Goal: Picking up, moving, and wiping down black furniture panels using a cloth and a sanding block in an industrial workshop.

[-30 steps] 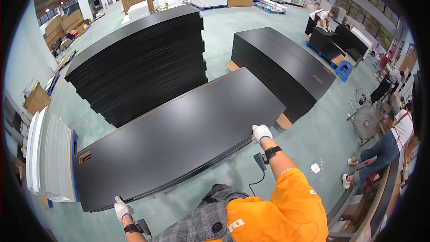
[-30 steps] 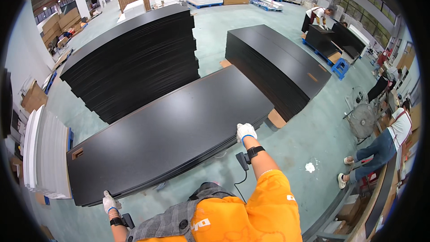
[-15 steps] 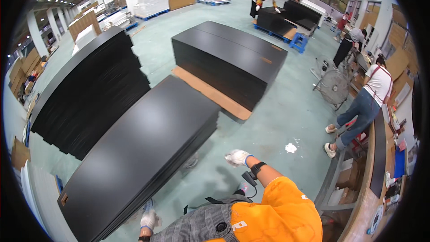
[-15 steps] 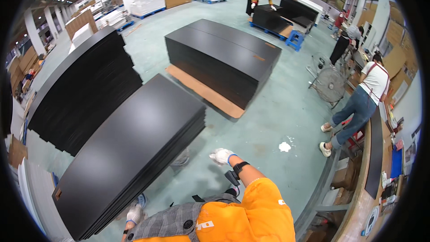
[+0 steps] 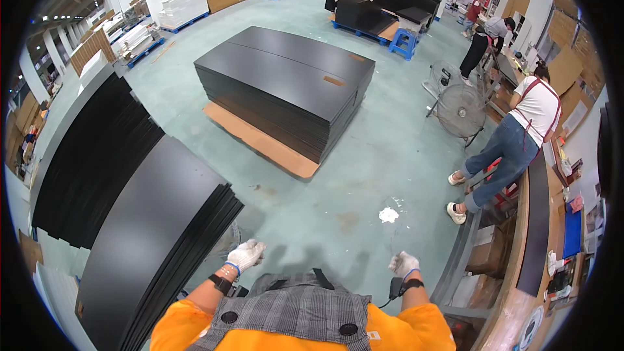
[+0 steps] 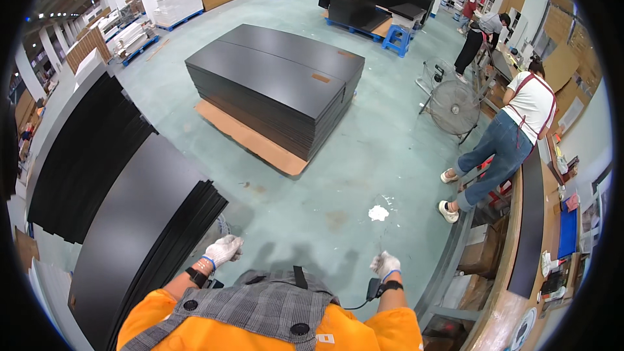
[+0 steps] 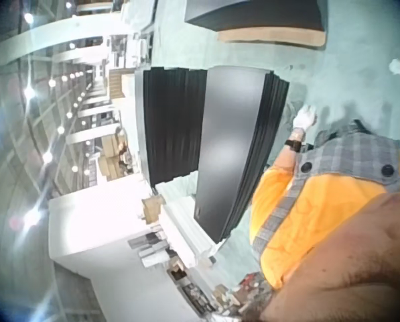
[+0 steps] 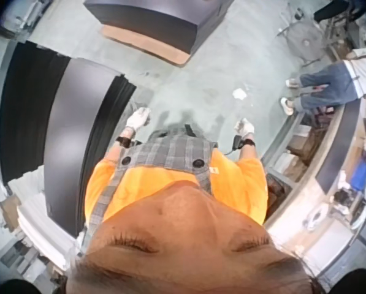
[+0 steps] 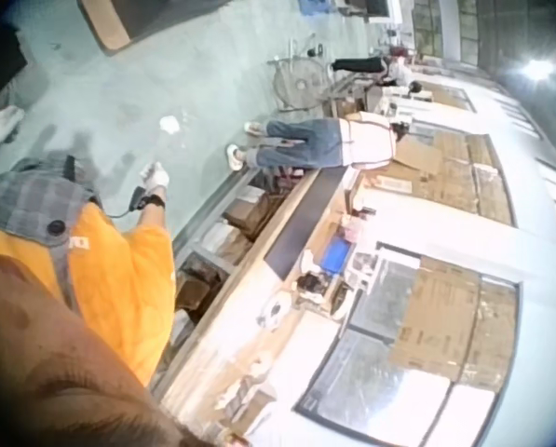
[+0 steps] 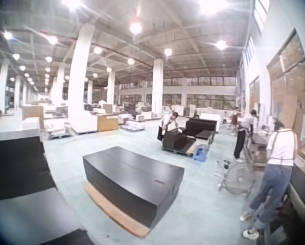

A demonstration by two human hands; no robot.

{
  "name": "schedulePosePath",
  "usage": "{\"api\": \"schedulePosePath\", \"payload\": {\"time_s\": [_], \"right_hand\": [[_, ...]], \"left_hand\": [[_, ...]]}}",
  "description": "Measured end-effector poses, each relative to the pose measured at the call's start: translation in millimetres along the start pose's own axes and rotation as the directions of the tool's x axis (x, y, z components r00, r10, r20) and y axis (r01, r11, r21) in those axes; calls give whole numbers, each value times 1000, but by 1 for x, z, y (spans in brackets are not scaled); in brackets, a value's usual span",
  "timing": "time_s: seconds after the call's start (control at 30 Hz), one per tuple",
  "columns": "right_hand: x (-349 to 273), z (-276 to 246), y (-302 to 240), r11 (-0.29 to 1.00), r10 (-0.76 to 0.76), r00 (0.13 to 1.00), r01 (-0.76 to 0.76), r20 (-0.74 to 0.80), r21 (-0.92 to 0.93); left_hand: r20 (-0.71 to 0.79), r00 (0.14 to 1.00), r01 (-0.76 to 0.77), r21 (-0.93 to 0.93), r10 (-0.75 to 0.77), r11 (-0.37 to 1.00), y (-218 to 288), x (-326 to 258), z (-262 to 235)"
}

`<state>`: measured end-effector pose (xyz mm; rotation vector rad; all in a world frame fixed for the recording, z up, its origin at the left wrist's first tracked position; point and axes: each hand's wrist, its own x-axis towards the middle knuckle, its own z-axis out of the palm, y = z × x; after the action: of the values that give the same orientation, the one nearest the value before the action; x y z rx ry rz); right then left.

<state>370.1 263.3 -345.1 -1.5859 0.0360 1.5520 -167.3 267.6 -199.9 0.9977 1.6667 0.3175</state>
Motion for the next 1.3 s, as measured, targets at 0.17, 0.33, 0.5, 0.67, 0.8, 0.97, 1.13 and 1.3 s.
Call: {"api": "schedulePosePath", "payload": {"time_s": [0.17,0.33,0.5,0.67,0.8,0.97,1.13,1.3], "right_hand": [[8,-11,30,963,127,991,-135,50,235],[23,9,-7,966,123,991,-131,51,225],[69,50,-71,967,126,990,-106,-71,232],[121,123,-143,980,-12,992,-13,-127,-198],[163,216,-206,889,11,1000,-21,-25,-457],[231,350,-264,247,31,965,244,259,-938],[304,510,-311,-261,-84,819,531,567,-806],[377,649,-352,-438,-174,646,625,743,-646]], "left_hand": [[144,987,-112,252,77,961,53,86,12],[159,954,-298,483,253,823,139,162,26],[144,964,-265,477,223,838,193,269,22],[112,978,-204,377,174,903,239,341,-20],[20,987,-158,349,162,924,230,392,-48],[-21,994,-92,326,105,941,190,417,-58],[-102,991,102,178,-85,979,184,377,-77],[-254,834,323,-494,-490,807,160,328,-58]]}}
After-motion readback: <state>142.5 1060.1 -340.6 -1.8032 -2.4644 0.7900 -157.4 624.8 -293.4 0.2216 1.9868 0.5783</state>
